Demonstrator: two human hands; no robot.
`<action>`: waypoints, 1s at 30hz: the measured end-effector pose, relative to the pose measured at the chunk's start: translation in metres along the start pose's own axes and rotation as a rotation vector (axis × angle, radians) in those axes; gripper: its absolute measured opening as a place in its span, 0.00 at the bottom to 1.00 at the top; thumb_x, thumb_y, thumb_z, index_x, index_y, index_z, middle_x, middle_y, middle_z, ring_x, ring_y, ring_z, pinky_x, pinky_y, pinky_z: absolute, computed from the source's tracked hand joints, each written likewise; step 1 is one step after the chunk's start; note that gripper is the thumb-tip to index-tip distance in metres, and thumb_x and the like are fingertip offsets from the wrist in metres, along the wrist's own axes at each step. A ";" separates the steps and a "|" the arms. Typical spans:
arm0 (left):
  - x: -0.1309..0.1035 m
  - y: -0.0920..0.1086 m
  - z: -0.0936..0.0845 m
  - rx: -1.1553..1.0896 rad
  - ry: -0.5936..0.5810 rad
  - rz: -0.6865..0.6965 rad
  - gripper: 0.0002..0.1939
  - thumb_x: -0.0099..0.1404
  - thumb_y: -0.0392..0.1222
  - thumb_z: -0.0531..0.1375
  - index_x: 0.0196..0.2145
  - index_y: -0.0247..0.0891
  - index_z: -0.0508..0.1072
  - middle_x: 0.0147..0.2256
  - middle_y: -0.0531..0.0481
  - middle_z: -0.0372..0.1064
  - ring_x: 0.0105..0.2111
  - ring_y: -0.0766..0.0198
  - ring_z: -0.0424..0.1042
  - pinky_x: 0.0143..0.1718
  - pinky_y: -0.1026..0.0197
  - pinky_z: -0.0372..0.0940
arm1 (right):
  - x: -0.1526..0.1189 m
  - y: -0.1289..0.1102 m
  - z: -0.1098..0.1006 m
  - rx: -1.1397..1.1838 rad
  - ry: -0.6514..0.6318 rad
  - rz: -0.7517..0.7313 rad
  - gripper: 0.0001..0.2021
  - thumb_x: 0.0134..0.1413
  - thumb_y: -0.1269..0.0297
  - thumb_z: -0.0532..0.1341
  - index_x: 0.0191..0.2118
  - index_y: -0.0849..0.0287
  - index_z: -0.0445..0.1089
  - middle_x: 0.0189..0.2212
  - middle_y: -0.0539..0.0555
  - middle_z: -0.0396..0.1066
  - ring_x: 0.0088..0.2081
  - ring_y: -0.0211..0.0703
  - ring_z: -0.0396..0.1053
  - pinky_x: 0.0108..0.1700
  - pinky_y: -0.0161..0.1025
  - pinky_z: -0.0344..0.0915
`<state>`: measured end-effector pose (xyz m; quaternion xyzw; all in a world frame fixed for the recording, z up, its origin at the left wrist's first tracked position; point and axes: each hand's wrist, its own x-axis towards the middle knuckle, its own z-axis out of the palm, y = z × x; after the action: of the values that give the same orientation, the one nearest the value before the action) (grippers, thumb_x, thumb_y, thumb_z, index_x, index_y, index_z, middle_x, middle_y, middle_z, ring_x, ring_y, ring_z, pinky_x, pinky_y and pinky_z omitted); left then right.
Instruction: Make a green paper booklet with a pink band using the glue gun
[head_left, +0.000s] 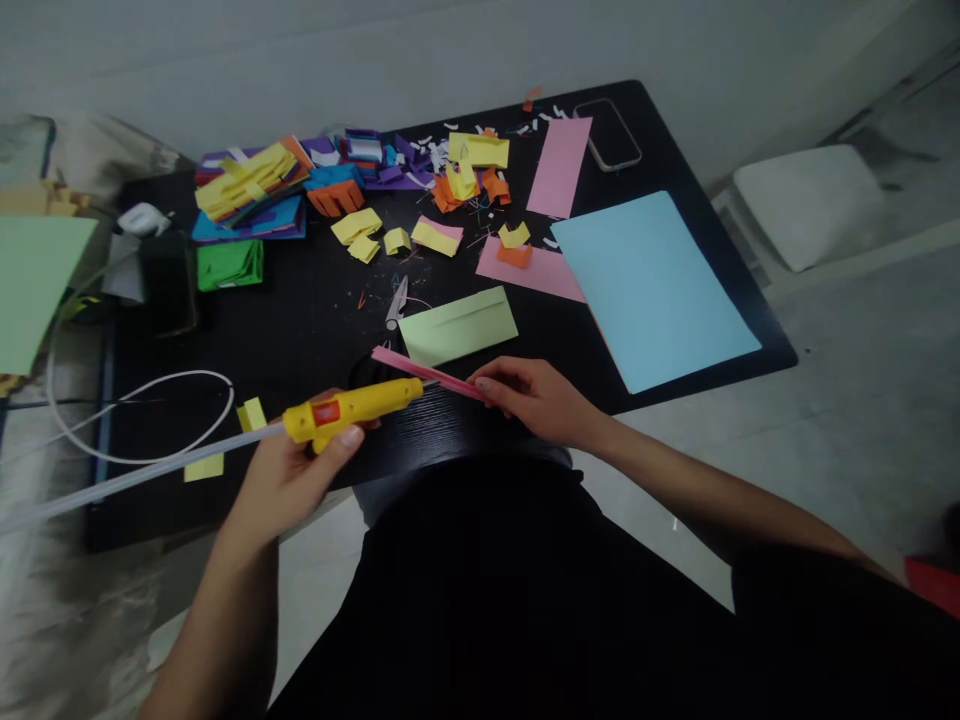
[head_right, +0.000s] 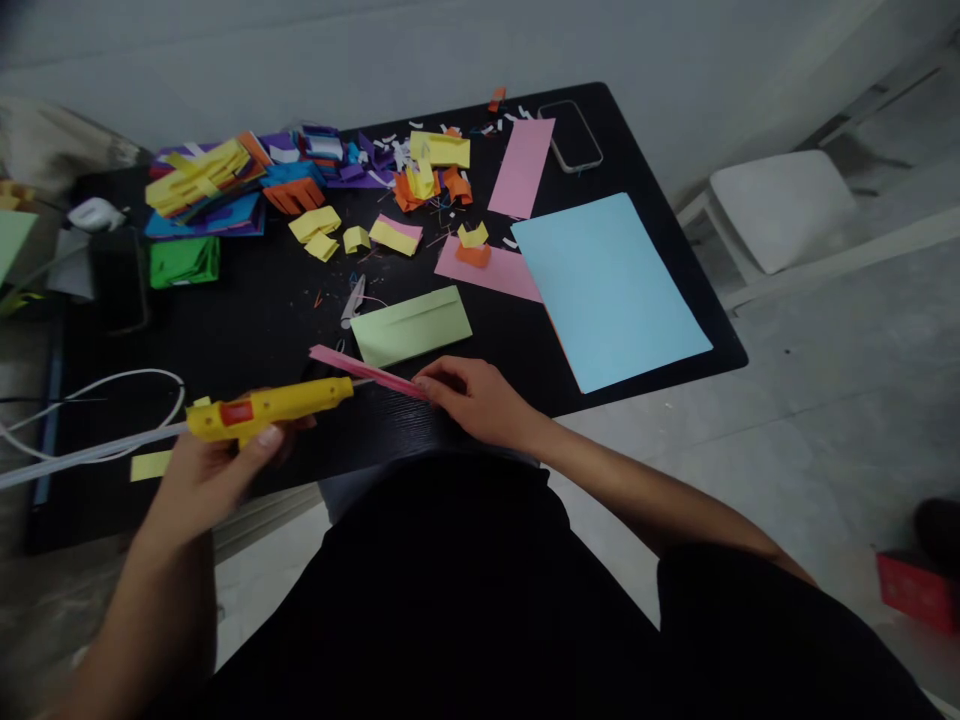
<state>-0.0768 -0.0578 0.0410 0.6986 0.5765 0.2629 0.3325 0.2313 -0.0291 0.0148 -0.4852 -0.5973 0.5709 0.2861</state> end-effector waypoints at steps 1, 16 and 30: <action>-0.001 -0.001 0.003 -0.023 -0.019 0.007 0.18 0.70 0.55 0.61 0.42 0.39 0.81 0.33 0.46 0.79 0.26 0.61 0.72 0.26 0.60 0.68 | 0.000 -0.001 0.000 0.000 -0.005 -0.008 0.10 0.68 0.60 0.63 0.45 0.59 0.79 0.38 0.55 0.81 0.38 0.42 0.77 0.41 0.40 0.73; -0.008 -0.002 0.015 -0.118 -0.108 0.031 0.10 0.70 0.46 0.62 0.41 0.39 0.80 0.35 0.45 0.79 0.33 0.58 0.78 0.34 0.58 0.75 | -0.004 0.001 0.006 0.020 -0.020 -0.026 0.11 0.65 0.66 0.65 0.50 0.55 0.81 0.46 0.54 0.84 0.48 0.46 0.81 0.52 0.47 0.75; -0.004 0.003 0.025 0.022 -0.114 0.017 0.13 0.71 0.50 0.60 0.38 0.38 0.78 0.35 0.47 0.79 0.35 0.57 0.78 0.38 0.58 0.73 | -0.008 -0.004 0.010 -0.087 0.036 -0.073 0.11 0.66 0.67 0.65 0.51 0.53 0.81 0.49 0.54 0.83 0.49 0.46 0.80 0.52 0.45 0.75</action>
<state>-0.0571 -0.0665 0.0270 0.7208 0.5536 0.2192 0.3548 0.2247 -0.0400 0.0191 -0.4850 -0.6336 0.5249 0.2963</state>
